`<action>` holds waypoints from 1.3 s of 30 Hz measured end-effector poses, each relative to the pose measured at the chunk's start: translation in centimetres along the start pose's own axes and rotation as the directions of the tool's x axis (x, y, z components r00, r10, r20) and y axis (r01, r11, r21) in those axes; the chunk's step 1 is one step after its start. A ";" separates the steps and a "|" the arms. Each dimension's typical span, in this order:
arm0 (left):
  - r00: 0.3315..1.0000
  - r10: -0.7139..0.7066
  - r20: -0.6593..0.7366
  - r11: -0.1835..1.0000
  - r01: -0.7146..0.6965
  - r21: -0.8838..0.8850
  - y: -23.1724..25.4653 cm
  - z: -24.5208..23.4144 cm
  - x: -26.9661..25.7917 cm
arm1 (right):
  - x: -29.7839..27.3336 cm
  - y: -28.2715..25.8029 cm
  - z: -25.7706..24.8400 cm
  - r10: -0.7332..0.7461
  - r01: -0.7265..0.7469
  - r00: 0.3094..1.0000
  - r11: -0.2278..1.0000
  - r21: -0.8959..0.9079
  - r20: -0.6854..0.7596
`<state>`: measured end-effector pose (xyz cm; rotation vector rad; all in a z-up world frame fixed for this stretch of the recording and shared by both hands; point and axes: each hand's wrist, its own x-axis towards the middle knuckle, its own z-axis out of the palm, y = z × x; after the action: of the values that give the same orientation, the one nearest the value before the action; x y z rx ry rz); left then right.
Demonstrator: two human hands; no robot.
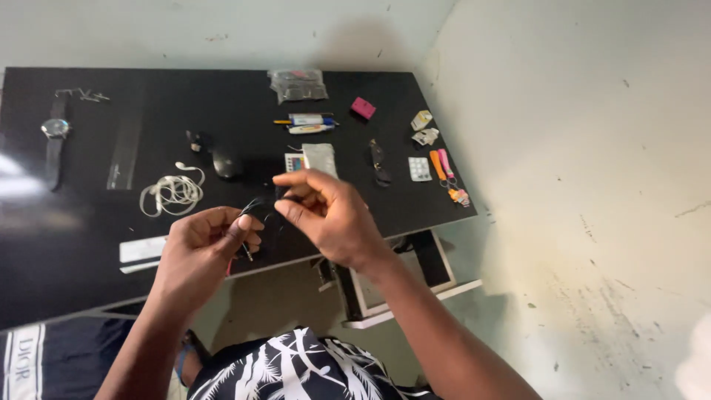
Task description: Clear various objects including a smartphone, mouse, and stationery from the desk into a drawer.
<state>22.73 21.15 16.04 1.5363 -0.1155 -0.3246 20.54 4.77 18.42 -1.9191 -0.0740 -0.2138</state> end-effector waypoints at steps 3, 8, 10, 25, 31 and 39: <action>1.000 0.004 0.022 1.000 -0.004 0.028 -0.4 2.1 -0.8 | -0.7 0.2 -2.2 -0.038 0.041 0.998 0.996 0.076 -0.040; 0.999 -0.028 -0.029 1.000 0.028 -0.010 0.0 4.6 -2.0 | -1.5 0.7 -4.5 -0.034 0.046 0.998 0.977 0.207 -0.059; 0.998 0.001 -0.058 1.000 -0.001 0.000 -0.2 5.1 -2.1 | -1.8 0.5 -4.7 -0.032 0.044 0.998 0.971 0.235 -0.055; 0.992 0.067 -0.110 0.978 -0.087 -0.188 1.6 3.0 -1.1 | -2.3 -0.2 -0.7 0.039 -0.023 0.990 0.993 0.115 -0.138; 0.997 0.068 -0.037 0.978 -0.074 -0.194 2.9 0.6 -0.6 | -0.4 0.2 1.2 0.093 -0.107 0.984 0.991 -0.086 -0.152; 0.997 0.047 0.064 0.990 -0.038 -0.134 2.7 -3.0 1.0 | 0.5 0.1 5.0 0.226 -0.207 0.953 0.972 0.112 -0.204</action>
<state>24.85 23.80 18.45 1.3895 -0.1756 -0.3434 21.57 9.40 16.74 -1.7883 0.2677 -0.2643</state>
